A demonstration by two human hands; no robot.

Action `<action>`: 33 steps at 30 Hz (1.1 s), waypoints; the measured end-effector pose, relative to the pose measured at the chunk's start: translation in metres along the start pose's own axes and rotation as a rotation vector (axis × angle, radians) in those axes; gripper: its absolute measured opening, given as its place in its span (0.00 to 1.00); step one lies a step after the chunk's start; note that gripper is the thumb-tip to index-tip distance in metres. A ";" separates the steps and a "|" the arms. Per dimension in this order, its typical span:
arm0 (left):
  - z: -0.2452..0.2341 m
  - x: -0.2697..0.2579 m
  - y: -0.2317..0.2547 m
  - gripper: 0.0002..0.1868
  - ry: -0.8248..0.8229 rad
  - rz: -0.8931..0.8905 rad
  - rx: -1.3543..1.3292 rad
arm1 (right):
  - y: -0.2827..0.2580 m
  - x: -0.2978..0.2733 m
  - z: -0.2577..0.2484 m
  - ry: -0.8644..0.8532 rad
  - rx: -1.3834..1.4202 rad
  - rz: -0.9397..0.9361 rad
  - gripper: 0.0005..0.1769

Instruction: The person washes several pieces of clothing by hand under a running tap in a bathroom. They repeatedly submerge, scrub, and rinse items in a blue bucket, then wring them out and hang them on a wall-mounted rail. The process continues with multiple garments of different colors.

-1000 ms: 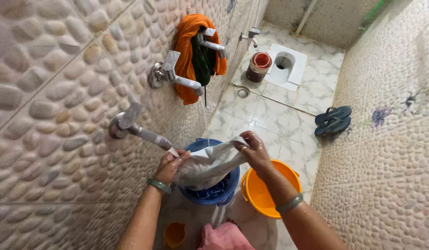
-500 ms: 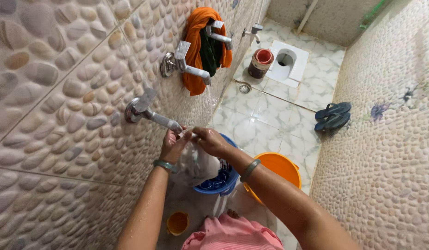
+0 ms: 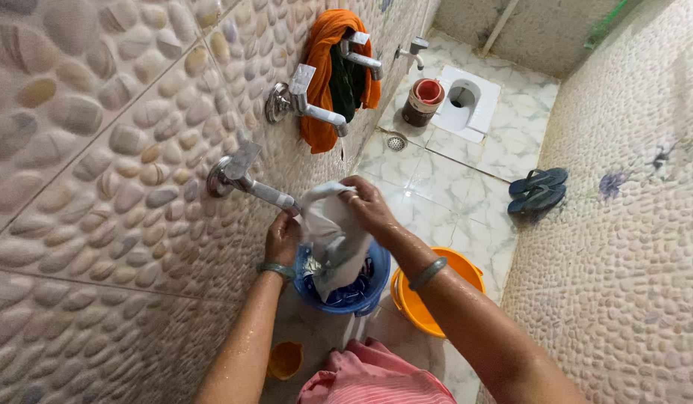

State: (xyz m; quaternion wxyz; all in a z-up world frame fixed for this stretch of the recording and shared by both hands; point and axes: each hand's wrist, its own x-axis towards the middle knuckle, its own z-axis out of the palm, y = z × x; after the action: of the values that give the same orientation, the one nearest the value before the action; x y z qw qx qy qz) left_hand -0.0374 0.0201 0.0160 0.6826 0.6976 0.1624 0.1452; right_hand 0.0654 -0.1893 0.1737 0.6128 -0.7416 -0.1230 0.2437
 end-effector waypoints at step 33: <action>0.036 0.010 0.059 0.28 0.000 -0.253 -0.002 | 0.051 0.010 -0.073 0.323 -0.348 -0.095 0.19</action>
State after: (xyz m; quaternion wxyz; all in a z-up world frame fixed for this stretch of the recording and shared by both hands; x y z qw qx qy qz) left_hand -0.0118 -0.0089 0.0742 0.6960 0.6710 0.2491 0.0579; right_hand 0.1056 -0.2580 0.1314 0.4983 -0.8588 -0.0983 0.0678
